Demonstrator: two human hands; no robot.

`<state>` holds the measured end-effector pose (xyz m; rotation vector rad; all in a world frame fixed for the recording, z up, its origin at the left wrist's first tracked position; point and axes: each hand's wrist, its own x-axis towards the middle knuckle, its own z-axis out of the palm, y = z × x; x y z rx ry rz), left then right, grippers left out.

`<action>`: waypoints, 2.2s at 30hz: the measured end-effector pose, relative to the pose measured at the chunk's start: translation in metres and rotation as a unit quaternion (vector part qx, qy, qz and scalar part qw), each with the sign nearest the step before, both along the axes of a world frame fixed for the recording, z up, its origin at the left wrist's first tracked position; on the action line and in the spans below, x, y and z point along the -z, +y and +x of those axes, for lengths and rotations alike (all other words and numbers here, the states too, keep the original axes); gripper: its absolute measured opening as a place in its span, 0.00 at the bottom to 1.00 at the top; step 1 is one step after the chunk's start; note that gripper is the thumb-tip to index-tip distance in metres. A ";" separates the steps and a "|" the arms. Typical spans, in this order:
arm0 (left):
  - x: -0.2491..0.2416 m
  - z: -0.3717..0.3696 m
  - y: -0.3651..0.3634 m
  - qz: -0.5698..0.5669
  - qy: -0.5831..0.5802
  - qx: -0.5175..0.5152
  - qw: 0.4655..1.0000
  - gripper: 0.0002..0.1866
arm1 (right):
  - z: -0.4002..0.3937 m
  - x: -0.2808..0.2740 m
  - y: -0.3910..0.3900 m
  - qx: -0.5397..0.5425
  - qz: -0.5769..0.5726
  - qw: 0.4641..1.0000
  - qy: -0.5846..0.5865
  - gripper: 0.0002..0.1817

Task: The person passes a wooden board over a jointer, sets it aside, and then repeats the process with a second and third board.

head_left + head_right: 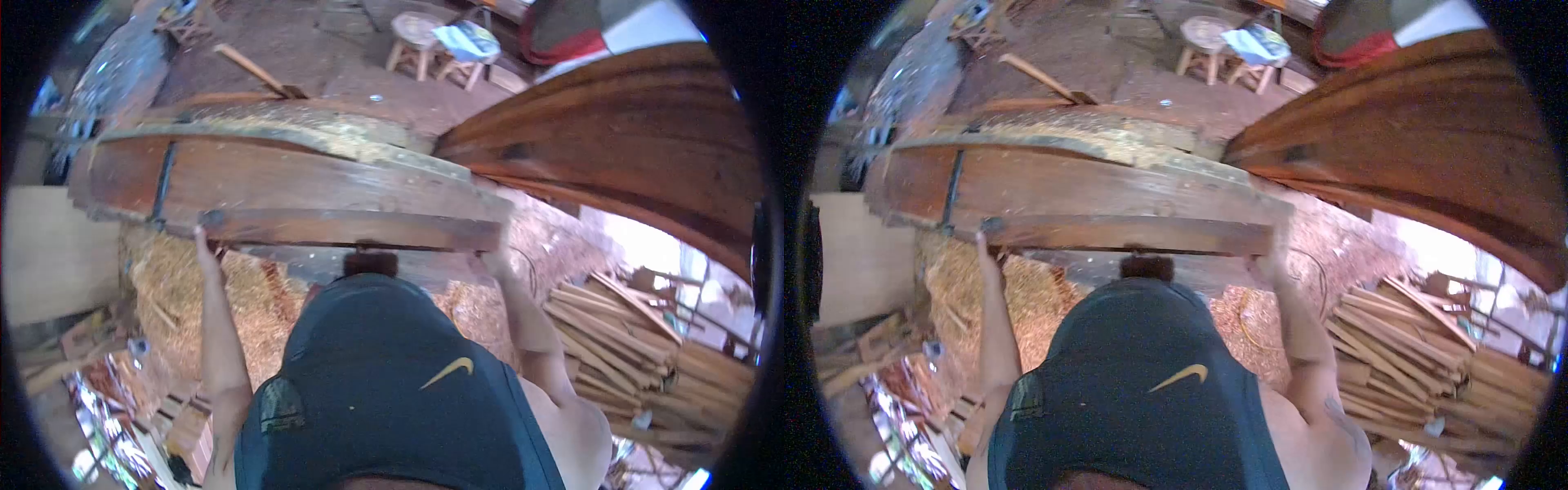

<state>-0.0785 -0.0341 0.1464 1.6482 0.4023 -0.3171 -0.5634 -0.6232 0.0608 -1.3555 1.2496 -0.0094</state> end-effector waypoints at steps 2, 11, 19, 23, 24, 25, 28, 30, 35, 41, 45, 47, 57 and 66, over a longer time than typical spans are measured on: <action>0.000 0.001 -0.003 -0.004 0.002 -0.016 1.000 0.40 | 0.009 0.000 0.021 0.012 -0.032 0.999 0.005 0.25; 0.026 0.028 0.001 -0.013 0.006 -0.027 1.000 0.47 | 0.068 -0.018 0.045 0.083 -0.192 0.978 -0.023 0.25; -0.007 0.047 -0.025 0.239 -0.013 0.080 0.968 0.55 | 0.058 -0.031 0.020 0.007 -0.107 0.994 -0.010 0.25; -0.001 0.039 -0.018 0.187 0.001 0.049 0.981 0.48 | 0.044 -0.024 0.022 -0.003 -0.131 0.991 0.018 0.25; 0.009 0.038 -0.015 0.144 -0.028 0.037 0.988 0.46 | 0.041 -0.023 0.023 -0.007 -0.136 0.990 0.026 0.26; 0.019 0.037 -0.011 0.102 -0.057 0.023 0.993 0.44 | 0.037 -0.021 0.025 -0.012 -0.142 0.989 0.033 0.26; 0.023 0.034 -0.013 -0.080 -0.015 -0.021 0.997 0.34 | 0.027 -0.015 0.032 -0.039 -0.151 0.986 0.054 0.26; 0.007 0.022 -0.035 -0.122 -0.017 -0.035 0.992 0.33 | 0.017 -0.017 0.033 -0.075 -0.149 0.983 0.072 0.26; 0.010 0.028 -0.052 -0.087 -0.072 -0.021 0.993 0.33 | -0.023 -0.059 -0.016 -0.223 -0.029 0.973 0.047 0.26; -0.010 0.009 -0.059 -0.156 -0.014 -0.035 0.987 0.38 | 0.047 -0.155 -0.056 -0.152 -0.102 0.980 -0.079 0.39; -0.035 -0.006 -0.076 -0.095 0.114 -0.083 0.985 0.53 | 0.124 -0.214 0.012 -0.451 -0.252 0.854 -0.068 0.44; -0.018 -0.001 -0.065 -0.112 0.079 -0.037 0.990 0.54 | 0.151 -0.227 0.036 -0.559 -0.337 0.754 -0.072 0.48; -0.019 -0.001 -0.070 -0.084 0.042 -0.064 0.994 0.52 | 0.133 -0.182 0.033 -0.496 -0.414 0.762 -0.049 0.45; -0.011 0.003 -0.058 -0.064 0.037 -0.098 0.992 0.48 | 0.137 -0.169 0.028 -0.493 -0.422 0.758 -0.062 0.41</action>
